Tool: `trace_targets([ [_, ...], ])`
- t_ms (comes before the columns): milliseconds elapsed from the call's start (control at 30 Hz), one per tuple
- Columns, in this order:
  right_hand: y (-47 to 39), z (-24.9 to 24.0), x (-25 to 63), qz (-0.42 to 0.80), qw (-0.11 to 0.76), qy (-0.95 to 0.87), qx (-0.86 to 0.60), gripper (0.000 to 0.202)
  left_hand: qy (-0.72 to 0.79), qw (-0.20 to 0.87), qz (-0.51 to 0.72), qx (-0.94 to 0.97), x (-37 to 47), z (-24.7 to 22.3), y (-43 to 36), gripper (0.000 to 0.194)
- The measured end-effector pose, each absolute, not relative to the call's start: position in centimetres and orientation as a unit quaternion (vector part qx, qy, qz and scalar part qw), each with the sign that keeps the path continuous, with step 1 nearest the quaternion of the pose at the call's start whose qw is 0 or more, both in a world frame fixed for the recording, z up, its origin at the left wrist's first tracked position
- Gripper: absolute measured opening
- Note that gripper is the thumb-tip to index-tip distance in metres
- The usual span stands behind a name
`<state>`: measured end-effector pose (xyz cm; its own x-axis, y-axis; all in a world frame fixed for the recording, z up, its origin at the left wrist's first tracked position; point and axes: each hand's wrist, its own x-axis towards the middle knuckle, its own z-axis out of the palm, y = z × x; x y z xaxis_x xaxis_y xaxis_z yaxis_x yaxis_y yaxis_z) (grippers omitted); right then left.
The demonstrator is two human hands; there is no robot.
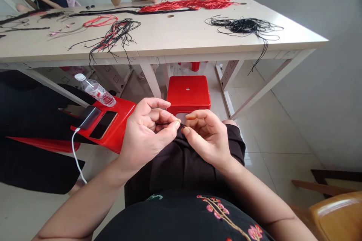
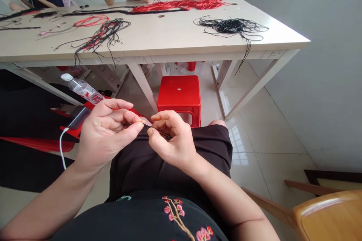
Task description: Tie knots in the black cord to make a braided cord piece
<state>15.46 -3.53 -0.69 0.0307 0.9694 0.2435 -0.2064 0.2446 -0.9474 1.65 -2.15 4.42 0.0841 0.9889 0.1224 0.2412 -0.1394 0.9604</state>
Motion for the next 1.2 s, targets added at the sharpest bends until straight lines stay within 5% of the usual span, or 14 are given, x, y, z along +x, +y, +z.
trace_targets([
  [200,-3.7,-1.3,15.0,0.374,0.597,-0.575,-0.416,0.006,0.482,0.414,0.458,0.622,1.7,4.1,-1.9,0.024],
  [567,-3.1,-2.3,14.8,0.298,0.593,-0.587,-0.463,0.011,0.489,0.446,0.430,0.614,2.0,3.0,-1.0,0.023],
  [833,-2.9,-4.0,15.5,0.223,0.498,-0.690,-0.475,0.009,0.484,0.474,0.325,0.660,0.0,0.6,-0.1,0.015],
  [1200,-3.6,-5.1,15.3,0.309,0.433,-0.694,-0.485,0.011,0.481,0.383,0.300,0.730,0.0,-1.6,-1.6,0.019],
])
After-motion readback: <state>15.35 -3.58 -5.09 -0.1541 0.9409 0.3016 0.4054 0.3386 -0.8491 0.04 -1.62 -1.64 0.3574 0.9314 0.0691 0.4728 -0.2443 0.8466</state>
